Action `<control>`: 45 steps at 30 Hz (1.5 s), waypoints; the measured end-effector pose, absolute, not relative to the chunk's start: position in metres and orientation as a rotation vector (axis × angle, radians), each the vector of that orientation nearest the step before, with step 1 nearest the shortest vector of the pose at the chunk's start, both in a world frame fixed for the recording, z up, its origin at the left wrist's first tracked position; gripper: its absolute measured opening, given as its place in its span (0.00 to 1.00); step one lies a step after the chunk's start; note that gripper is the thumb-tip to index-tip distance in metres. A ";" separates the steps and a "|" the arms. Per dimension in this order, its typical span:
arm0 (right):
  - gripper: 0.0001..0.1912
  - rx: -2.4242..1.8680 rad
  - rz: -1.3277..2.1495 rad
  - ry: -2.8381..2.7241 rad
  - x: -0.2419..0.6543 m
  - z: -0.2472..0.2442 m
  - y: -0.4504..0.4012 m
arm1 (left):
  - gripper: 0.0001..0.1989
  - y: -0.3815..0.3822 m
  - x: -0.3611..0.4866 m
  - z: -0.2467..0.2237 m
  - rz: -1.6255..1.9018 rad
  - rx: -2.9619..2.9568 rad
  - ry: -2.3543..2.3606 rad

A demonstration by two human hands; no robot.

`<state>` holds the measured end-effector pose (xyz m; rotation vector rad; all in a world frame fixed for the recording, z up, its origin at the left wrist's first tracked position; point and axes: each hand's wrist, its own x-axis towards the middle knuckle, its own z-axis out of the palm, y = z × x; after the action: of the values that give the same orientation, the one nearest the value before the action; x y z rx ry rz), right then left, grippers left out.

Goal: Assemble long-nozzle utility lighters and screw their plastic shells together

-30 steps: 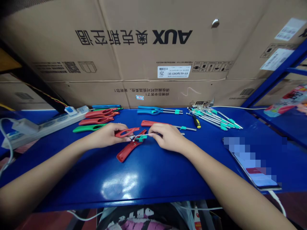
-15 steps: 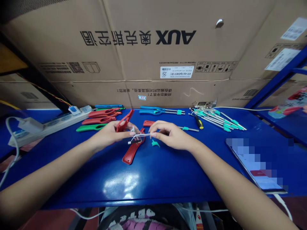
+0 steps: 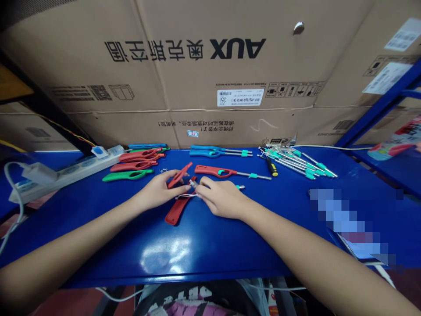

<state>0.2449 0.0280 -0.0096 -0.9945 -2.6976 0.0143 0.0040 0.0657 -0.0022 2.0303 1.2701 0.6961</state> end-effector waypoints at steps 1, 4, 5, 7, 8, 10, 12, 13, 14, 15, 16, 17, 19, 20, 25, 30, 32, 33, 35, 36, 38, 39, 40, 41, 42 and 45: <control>0.13 -1.004 -0.038 -2.730 0.243 -0.013 0.029 | 0.24 0.065 0.004 -0.005 0.647 2.091 1.261; 0.15 -0.990 -0.062 -2.761 0.240 -0.018 0.031 | 0.24 0.061 0.005 -0.008 0.539 2.173 1.228; 0.14 -0.972 -0.060 -2.772 0.239 -0.018 0.031 | 0.25 0.060 0.006 -0.008 0.524 2.163 1.225; 0.14 -0.921 -0.053 -2.797 0.242 -0.016 0.032 | 0.28 0.060 0.005 -0.007 0.535 2.101 1.215; 0.14 -0.902 -0.050 -2.808 0.244 -0.013 0.032 | 0.29 0.062 0.005 -0.006 0.560 2.063 1.211; 0.14 -0.886 -0.042 -2.782 0.253 -0.006 0.034 | 0.29 0.066 0.001 -0.003 0.626 1.997 1.238; 0.15 -0.901 -0.045 -2.659 0.267 0.005 0.040 | 0.30 0.071 -0.003 0.001 0.702 1.962 1.308; 0.14 -0.942 -0.056 -2.557 0.275 0.012 0.044 | 0.30 0.073 -0.005 0.003 0.731 1.953 1.343; 0.14 -1.010 -0.099 -2.435 0.286 0.018 0.050 | 0.31 0.073 -0.006 0.005 0.745 1.948 1.366; 0.14 -1.135 -0.162 -2.305 0.297 0.024 0.057 | 0.31 0.072 -0.006 0.006 0.736 1.948 1.373; 0.14 -1.332 -0.235 -2.172 0.310 0.030 0.065 | 0.31 0.069 -0.005 0.006 0.704 1.962 1.361; 0.16 -1.549 -0.316 -2.035 0.323 0.034 0.074 | 0.30 0.065 -0.003 0.005 0.657 1.998 1.338; 0.18 -1.734 -0.349 -1.941 0.349 0.038 0.092 | 0.31 0.053 0.003 0.002 0.538 2.130 1.303; 0.17 -1.814 -0.339 -1.928 0.362 0.037 0.100 | 0.33 0.047 0.005 0.000 0.477 2.212 1.309; 0.16 -2.217 -0.252 -1.863 0.406 0.018 0.120 | 0.20 0.035 0.008 0.006 0.187 2.425 1.385; 0.19 -2.365 -0.239 -1.843 0.414 0.021 0.119 | 0.10 0.045 -0.011 0.026 -0.017 2.561 1.289; 0.23 -2.336 -0.287 -1.844 0.402 0.028 0.117 | 0.09 0.047 -0.019 0.032 -0.058 2.590 1.273; 0.25 -2.297 -0.309 -1.861 0.392 0.031 0.115 | 0.08 0.047 -0.023 0.034 -0.062 2.599 1.270; 0.28 -2.165 -0.324 -1.963 0.363 0.034 0.108 | 0.08 0.049 -0.033 0.040 -0.052 2.599 1.226; 0.27 -2.069 -0.306 -2.060 0.346 0.033 0.102 | 0.09 0.052 -0.039 0.044 -0.037 2.584 1.187; 0.23 -1.860 -0.232 -2.274 0.309 0.026 0.086 | 0.12 0.063 -0.055 0.055 -0.008 2.537 1.107; 0.22 -1.784 -0.197 -2.352 0.291 0.020 0.078 | 0.14 0.071 -0.064 0.060 0.002 2.522 1.106; 0.22 -1.738 -0.170 -2.401 0.276 0.015 0.070 | 0.15 0.080 -0.074 0.066 -0.010 2.524 1.162; 0.23 -1.715 -0.151 -2.431 0.263 0.009 0.062 | 0.16 0.091 -0.085 0.070 0.015 2.540 1.238; 0.22 -1.691 -0.135 -2.456 0.253 0.004 0.056 | 0.17 0.101 -0.095 0.074 0.027 2.580 1.313; 0.14 -1.591 -0.058 -2.526 0.240 -0.004 0.045 | 0.22 0.130 -0.119 0.077 -0.079 2.649 1.512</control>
<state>0.2399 0.0449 -0.0036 -1.5911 -2.5263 -0.0580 -0.1187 0.1297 0.0765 2.6488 1.5121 -0.0785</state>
